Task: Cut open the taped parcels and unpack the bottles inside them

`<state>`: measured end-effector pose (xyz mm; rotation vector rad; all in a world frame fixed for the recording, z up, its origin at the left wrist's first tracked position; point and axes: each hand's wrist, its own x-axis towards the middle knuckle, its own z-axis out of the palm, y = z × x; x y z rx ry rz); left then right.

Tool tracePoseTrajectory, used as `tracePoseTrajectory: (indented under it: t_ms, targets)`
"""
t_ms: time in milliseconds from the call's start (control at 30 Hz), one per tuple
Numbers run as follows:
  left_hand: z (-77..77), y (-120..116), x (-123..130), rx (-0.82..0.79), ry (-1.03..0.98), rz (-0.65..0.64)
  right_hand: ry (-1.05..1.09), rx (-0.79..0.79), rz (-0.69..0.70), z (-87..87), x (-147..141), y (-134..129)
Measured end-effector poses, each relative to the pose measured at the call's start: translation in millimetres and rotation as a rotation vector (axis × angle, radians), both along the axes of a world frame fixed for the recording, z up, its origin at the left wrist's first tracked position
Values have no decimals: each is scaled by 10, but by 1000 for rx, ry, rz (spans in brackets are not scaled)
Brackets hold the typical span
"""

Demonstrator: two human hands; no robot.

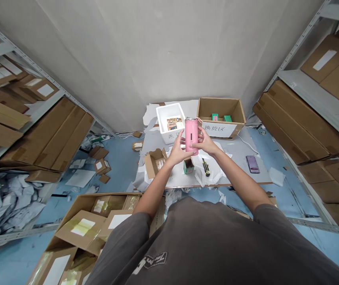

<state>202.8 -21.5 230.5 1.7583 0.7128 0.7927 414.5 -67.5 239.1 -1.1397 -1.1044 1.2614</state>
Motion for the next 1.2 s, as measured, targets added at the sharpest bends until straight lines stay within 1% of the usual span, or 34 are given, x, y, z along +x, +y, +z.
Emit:
tracePoseTrajectory:
  t_ms: [67, 200, 267, 333, 433, 467, 500, 567, 633, 733, 800, 867, 933, 1000, 1100, 1133, 1200]
  targets:
    - [39, -23, 12, -2, -7, 12, -13, -9, -29, 8, -10, -17]
    - [88, -52, -9, -78, -52, -82, 12, -13, 79, 41, 11, -63]
    - [89, -79, 1, -88, -65, -93, 22, -4, 107, 53, -4, -76]
    - [83, -115, 38, -36, -52, -20, 15, 13, 72, 52, -59, -81]
    - [78, -161, 98, 63, 39, 171, -45, 41, -22, 47, -166, -85]
    - [79, -171, 107, 79, 71, 215, -71, 45, -45, 52, -191, -89]
    - [82, -179, 108, 87, 93, 242, -97, 44, -60, 63, -206, -94]
    - [89, -194, 91, 82, 89, 253, -137, 33, -65, 98, -206, -108]
    - [95, -211, 66, 35, 40, 237, -139, 22, -33, 138, -182, -123]
    - [105, -239, 47, -63, -29, 169, -69, 20, 38, 167, -154, -139]
    - [115, -249, 50, -51, -29, 156, -38, 23, 38, 155, -159, -145]
    - [129, -247, 53, -13, -3, 182, -52, 34, -10, 136, -169, -151]
    - [141, -236, 46, -13, 2, 185, -80, 45, -44, 130, -165, -161]
    - [146, -223, 28, -54, -31, 134, -79, 34, -17, 144, -138, -177]
    - [134, -220, 6, -122, -96, 30, -27, -8, 67, 174, -96, -201]
    - [127, -223, 6, -124, -102, 23, -10, -10, 75, 178, -94, -206]
    - [115, -227, 14, -85, -80, 62, 2, 0, 34, 172, -107, -211]
